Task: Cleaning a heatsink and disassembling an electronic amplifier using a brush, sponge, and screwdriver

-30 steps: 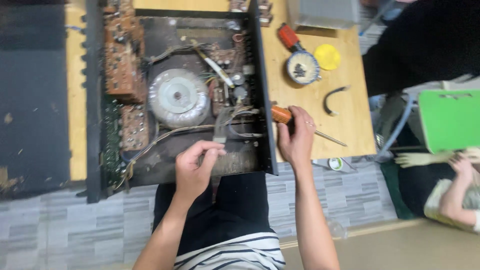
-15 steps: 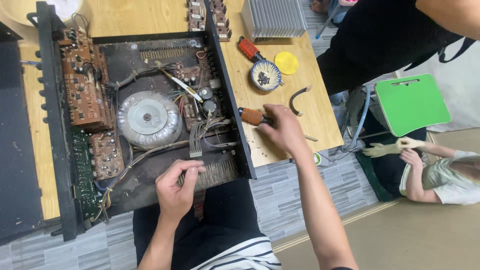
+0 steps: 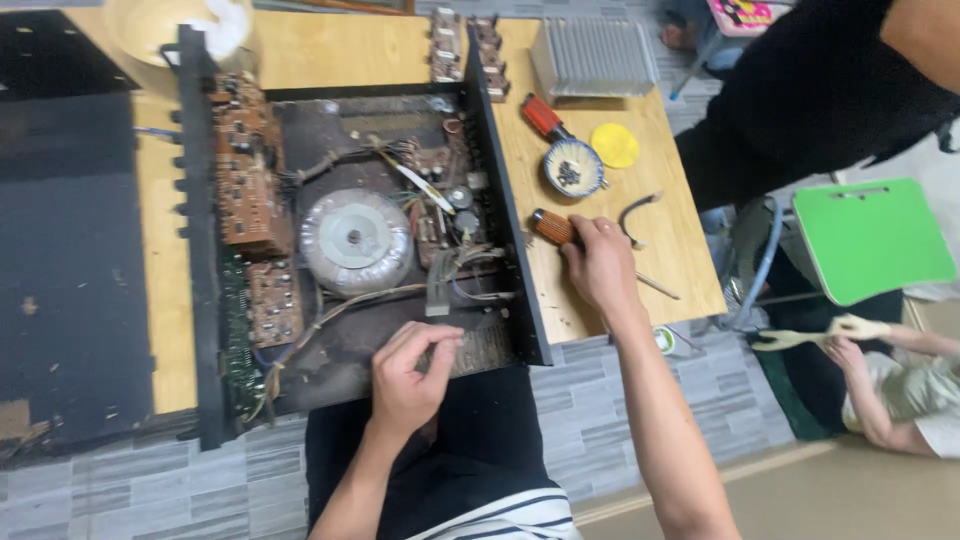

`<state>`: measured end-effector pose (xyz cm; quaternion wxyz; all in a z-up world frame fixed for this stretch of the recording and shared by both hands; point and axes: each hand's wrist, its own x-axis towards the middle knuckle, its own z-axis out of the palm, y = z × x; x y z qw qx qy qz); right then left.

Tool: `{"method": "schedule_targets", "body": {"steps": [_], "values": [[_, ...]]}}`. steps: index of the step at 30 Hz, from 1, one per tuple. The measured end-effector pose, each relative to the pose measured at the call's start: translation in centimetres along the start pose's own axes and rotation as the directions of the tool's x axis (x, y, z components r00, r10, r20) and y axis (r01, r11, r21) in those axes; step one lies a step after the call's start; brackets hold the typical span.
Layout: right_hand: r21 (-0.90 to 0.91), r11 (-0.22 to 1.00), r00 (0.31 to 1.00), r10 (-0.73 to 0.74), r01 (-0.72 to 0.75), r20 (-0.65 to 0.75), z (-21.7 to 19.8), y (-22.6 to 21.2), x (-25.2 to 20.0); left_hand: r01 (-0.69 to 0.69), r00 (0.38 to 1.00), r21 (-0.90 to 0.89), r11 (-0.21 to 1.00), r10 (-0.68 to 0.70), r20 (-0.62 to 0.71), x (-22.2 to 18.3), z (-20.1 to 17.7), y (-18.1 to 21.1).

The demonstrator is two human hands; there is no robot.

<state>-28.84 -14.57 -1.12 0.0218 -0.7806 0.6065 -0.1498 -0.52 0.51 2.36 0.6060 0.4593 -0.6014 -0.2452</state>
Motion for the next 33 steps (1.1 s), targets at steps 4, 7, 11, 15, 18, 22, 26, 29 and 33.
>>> {"method": "schedule_targets", "body": {"steps": [4, 7, 11, 15, 18, 22, 26, 29, 33], "values": [[-0.028, 0.999, 0.999, -0.04, 0.04, -0.002, -3.2, -3.3, 0.8, -0.002, 1.0, 0.015, 1.0, 0.003, -0.015, -0.2, 0.2, 0.0], [0.124, 0.983, 0.978, -0.11, 0.133, -0.177, -6.7, -8.2, 3.5, -0.001, 1.0, 0.0, 1.0, 0.001, -0.001, -0.5, 0.5, -0.3], [0.22, 0.879, 0.906, -0.409, 0.424, -0.113, -7.5, -16.0, 9.0, -0.136, 0.99, 0.034, 0.99, 0.135, 0.027, -0.9, 0.7, -0.5], [-0.172, 0.839, 0.836, -0.452, 0.517, 0.311, -1.2, -18.5, 12.7, -0.222, 0.971, -0.031, 0.974, 0.224, 0.088, -0.6, 0.0, 0.5], [-0.262, 0.813, 0.849, -0.459, 0.521, 0.261, 3.1, -17.6, 13.2, -0.239, 0.966, -0.093, 0.966, 0.247, 0.08, -1.8, -0.5, 0.3], [-0.314, 0.783, 0.843, -0.489, 0.537, 0.224, -1.0, -19.7, 11.3, -0.222, 0.958, -0.186, 0.957, 0.25, 0.142, -4.1, -2.9, 2.2], [-0.229, 0.9, 0.927, -0.372, 0.372, 0.044, -9.7, -21.4, 5.4, 0.088, 0.974, -0.296, 0.951, -0.02, 0.225, -7.8, -3.2, 1.1], [-0.004, 0.988, 0.984, -0.15, 0.151, 0.094, -14.5, -21.5, -3.3, 0.403, 0.891, -0.259, 0.878, -0.31, 0.333, -10.7, -2.6, -2.4], [0.306, 0.943, 0.969, 0.059, -0.133, 0.239, -11.5, -19.8, -16.2, 0.625, 0.781, -0.431, 0.651, -0.527, 0.335, -13.5, -1.1, -7.8]]}}
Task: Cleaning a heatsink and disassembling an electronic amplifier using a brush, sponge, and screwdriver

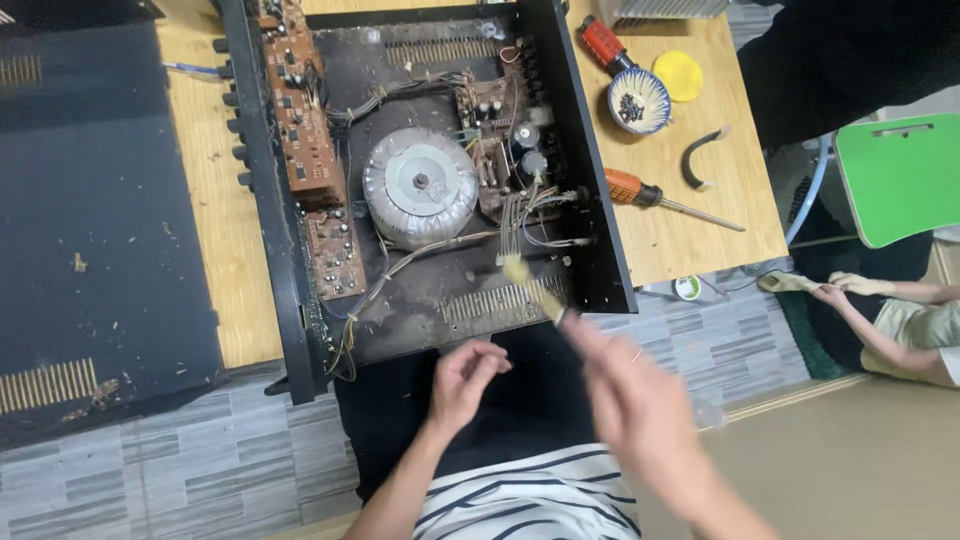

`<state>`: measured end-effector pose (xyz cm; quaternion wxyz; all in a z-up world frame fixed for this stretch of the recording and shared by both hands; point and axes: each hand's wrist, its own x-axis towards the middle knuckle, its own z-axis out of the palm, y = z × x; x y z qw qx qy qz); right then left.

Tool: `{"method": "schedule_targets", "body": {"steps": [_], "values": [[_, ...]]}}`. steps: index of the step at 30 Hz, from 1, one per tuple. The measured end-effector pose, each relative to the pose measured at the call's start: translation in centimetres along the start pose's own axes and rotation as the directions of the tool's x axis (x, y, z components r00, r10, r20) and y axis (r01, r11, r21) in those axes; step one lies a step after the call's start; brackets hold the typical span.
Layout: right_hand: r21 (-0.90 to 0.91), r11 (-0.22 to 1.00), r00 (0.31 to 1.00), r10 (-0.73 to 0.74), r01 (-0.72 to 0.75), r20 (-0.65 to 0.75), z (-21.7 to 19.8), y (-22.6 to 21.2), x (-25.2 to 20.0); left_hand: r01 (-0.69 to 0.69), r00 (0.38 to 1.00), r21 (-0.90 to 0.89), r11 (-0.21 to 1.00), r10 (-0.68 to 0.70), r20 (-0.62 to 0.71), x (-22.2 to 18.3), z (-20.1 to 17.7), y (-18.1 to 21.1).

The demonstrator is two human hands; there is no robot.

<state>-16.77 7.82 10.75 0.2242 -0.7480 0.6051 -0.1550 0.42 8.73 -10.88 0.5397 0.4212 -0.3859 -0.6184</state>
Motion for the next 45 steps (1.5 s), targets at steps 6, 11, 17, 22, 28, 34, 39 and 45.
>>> {"method": "schedule_targets", "body": {"steps": [6, 11, 17, 22, 28, 34, 39, 45], "values": [[0.014, 0.996, 0.995, 0.094, -0.093, -0.04, 7.4, 4.5, -3.0, -0.063, 0.996, 0.035, 0.997, 0.065, -0.064, 0.2, 0.1, 1.9], [-0.078, 0.995, 0.998, 0.06, -0.059, 0.007, 6.5, 3.5, -1.4, -0.024, 0.984, 0.154, 0.988, 0.051, -0.172, 1.0, 1.2, 1.8], [-0.331, 0.914, 0.972, 0.227, -0.236, -0.066, 5.1, 4.8, -1.3, -0.076, 0.981, 0.063, 0.995, 0.086, -0.173, 1.4, 2.2, 0.9], [-0.627, 0.743, 0.948, 0.033, -0.234, -0.315, 5.9, 6.1, 0.4, -0.083, 0.986, 0.105, 0.991, 0.097, -0.132, 2.4, 3.6, 2.4], [-0.448, 0.854, 0.96, 0.195, -0.267, -0.201, 8.2, 5.2, 2.3, -0.081, 0.986, 0.114, 0.99, 0.097, -0.135, 2.9, 3.5, 0.4], [-0.122, 0.966, 0.954, 0.197, -0.228, -0.225, 5.3, 4.2, 2.6, -0.136, 0.977, 0.164, 0.977, 0.159, -0.142, 3.2, 2.4, -3.5], [-0.13, 0.964, 0.972, 0.225, -0.233, -0.073, 7.2, 3.1, 3.2, -0.053, 0.987, 0.181, 0.982, 0.08, -0.142, 3.9, 2.1, -4.6], [-0.281, 0.903, 0.945, 0.296, -0.325, -0.143, 3.9, 4.0, 2.7, -0.056, 0.984, 0.228, 0.972, 0.092, -0.15, 4.1, 1.4, -4.9]]}}
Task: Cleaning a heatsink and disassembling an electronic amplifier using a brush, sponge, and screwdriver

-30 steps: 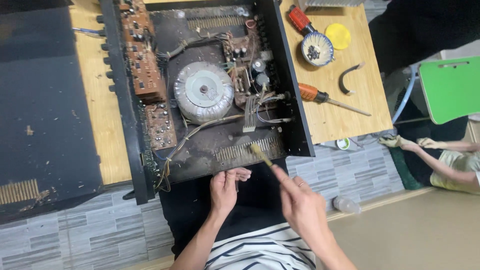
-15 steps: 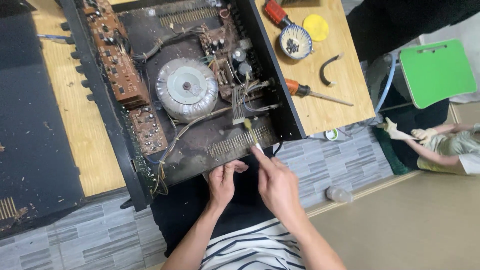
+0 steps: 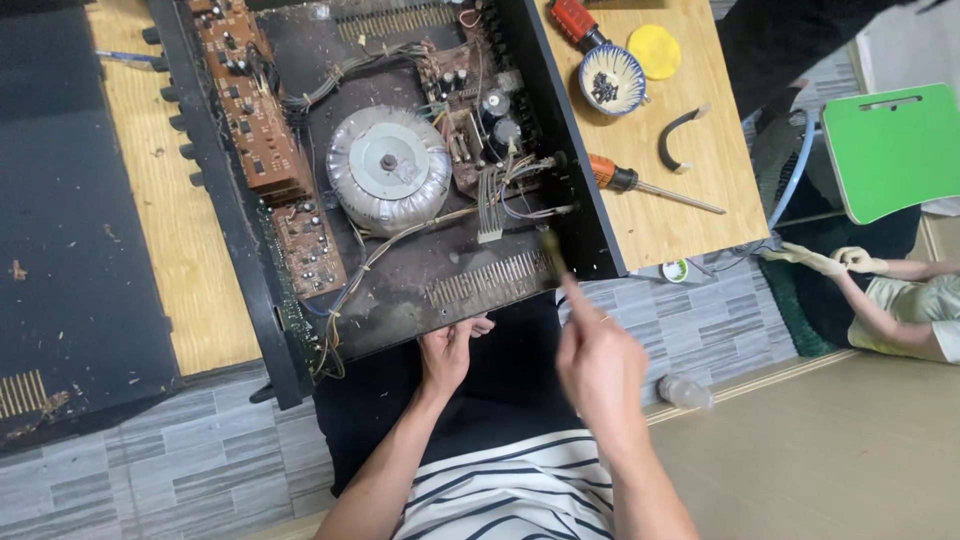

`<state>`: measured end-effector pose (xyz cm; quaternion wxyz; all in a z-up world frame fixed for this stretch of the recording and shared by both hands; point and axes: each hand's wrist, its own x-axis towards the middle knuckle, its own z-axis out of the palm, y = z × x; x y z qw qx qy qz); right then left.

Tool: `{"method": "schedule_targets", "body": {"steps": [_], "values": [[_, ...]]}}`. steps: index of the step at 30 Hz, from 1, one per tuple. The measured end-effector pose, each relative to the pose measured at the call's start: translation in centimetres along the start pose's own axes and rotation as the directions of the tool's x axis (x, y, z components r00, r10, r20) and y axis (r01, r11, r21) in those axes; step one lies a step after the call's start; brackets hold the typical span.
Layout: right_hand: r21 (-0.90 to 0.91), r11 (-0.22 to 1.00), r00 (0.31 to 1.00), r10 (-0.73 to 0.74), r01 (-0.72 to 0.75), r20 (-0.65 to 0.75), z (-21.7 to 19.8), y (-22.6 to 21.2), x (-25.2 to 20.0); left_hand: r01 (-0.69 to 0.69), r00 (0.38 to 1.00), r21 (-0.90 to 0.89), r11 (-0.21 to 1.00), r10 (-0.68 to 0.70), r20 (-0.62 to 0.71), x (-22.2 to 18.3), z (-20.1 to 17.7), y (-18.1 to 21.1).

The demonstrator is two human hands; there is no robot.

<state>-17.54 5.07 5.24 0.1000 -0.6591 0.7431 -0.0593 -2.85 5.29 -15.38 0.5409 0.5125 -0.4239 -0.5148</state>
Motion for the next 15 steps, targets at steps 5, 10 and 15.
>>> {"method": "schedule_targets", "body": {"steps": [5, 10, 15], "values": [[0.089, 0.994, 0.996, -0.067, 0.062, 0.053, 2.4, -1.6, 0.3, 0.046, 0.999, -0.03, 0.998, -0.045, 0.021, 0.1, 0.4, -1.2], [0.167, 0.986, 0.999, -0.021, 0.013, 0.045, 0.0, -1.3, -0.5, 0.066, 0.998, -0.028, 0.997, -0.066, 0.01, 0.3, 0.1, -0.2], [0.234, 0.969, 0.99, -0.104, 0.079, 0.097, 2.1, -2.6, 0.5, 0.121, 0.992, -0.02, 0.992, -0.122, -0.016, 0.0, 0.4, -1.0]]}}
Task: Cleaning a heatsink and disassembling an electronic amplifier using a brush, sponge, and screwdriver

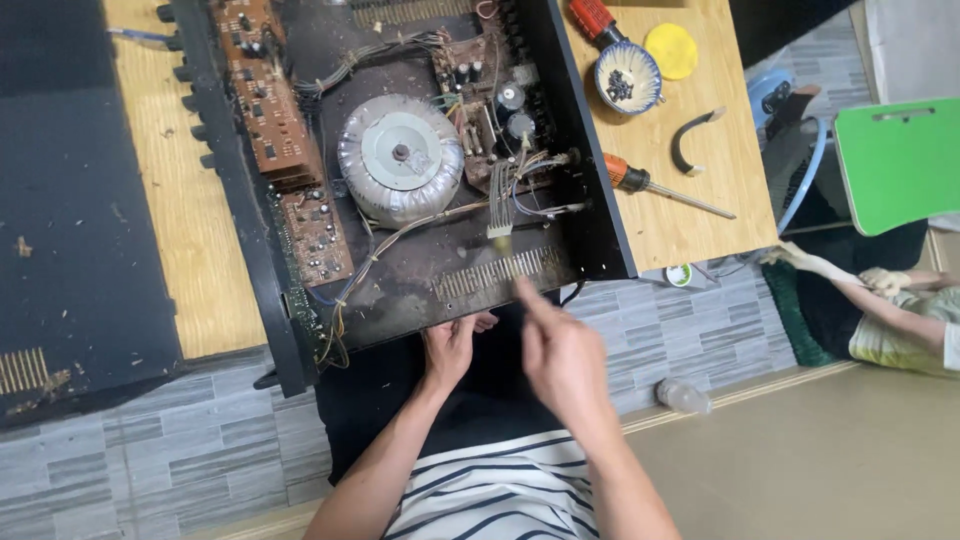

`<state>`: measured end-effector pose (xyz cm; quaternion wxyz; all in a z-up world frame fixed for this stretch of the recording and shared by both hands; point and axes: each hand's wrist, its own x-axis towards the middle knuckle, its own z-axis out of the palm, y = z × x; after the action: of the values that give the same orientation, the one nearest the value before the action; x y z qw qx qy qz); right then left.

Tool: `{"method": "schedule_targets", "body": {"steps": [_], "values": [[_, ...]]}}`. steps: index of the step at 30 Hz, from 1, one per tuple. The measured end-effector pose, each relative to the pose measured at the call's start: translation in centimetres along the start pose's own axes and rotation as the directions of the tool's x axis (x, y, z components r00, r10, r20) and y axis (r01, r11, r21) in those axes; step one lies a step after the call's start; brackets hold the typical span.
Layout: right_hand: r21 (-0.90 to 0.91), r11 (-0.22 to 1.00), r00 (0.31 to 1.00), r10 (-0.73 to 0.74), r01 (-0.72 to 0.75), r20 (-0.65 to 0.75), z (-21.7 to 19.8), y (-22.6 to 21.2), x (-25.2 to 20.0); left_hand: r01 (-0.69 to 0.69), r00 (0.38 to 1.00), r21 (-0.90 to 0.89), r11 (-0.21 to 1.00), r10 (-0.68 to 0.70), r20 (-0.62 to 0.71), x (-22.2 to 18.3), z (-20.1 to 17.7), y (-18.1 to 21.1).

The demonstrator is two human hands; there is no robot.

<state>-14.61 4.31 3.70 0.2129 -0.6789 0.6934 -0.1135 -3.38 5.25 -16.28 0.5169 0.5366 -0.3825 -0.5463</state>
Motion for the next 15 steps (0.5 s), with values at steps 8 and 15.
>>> {"method": "schedule_targets", "body": {"steps": [8, 15], "values": [[-0.326, 0.922, 0.978, 0.187, -0.208, -0.094, -0.6, 1.6, 0.8, 0.007, 1.0, -0.023, 1.0, -0.008, -0.028, 0.1, -0.1, -1.5], [-0.075, 0.997, 0.999, -0.004, 0.001, -0.046, -0.8, -2.3, 0.7, 0.034, 0.999, -0.032, 0.999, -0.035, -0.026, 0.5, 0.3, -2.1]]}}
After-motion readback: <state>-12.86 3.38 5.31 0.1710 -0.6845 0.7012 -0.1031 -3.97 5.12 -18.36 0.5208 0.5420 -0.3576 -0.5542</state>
